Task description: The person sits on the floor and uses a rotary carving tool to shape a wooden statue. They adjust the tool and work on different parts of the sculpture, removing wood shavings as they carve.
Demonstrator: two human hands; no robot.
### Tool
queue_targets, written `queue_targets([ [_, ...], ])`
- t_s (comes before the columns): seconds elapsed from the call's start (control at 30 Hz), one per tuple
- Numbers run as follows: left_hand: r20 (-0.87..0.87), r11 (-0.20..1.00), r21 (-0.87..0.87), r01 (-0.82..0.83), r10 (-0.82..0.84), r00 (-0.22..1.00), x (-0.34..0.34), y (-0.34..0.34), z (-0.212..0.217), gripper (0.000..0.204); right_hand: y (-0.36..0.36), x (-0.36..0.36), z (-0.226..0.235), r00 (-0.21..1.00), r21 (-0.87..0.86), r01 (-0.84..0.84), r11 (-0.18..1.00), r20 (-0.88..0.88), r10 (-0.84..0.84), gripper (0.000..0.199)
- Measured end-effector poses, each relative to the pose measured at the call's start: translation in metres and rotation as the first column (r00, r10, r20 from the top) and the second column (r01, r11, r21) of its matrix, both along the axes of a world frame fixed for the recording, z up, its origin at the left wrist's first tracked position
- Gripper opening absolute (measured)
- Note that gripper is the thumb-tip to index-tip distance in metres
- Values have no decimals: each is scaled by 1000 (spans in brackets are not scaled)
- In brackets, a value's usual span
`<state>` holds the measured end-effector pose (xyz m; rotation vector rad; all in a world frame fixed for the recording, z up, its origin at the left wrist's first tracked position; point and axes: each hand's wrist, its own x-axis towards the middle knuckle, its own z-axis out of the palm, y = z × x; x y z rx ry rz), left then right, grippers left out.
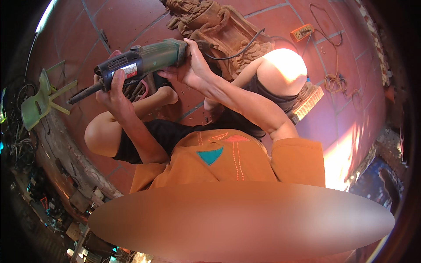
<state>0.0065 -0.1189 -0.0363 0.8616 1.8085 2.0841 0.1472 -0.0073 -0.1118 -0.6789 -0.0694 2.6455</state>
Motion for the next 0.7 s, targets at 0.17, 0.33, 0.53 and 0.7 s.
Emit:
queue_targets([
  [0.17,42,998,53,22,-24,999,-5,1,-9,37,7,2,1,1000,42,2,999,-19,-1,51],
  [0.33,125,999,46,-10,5,992,4,13,-21,38,27,7,-6,996,104,60,993,57,-66,53],
  [0.53,99,988,-114,101,-90,991,29,23,-21,46,49,13,-23,984,172,111,979,119,-133,55],
  [0.7,63,983,-96,155,-149,987,43,33,-23,58,58,16,-30,971,172,141,975,169,-170,55],
])
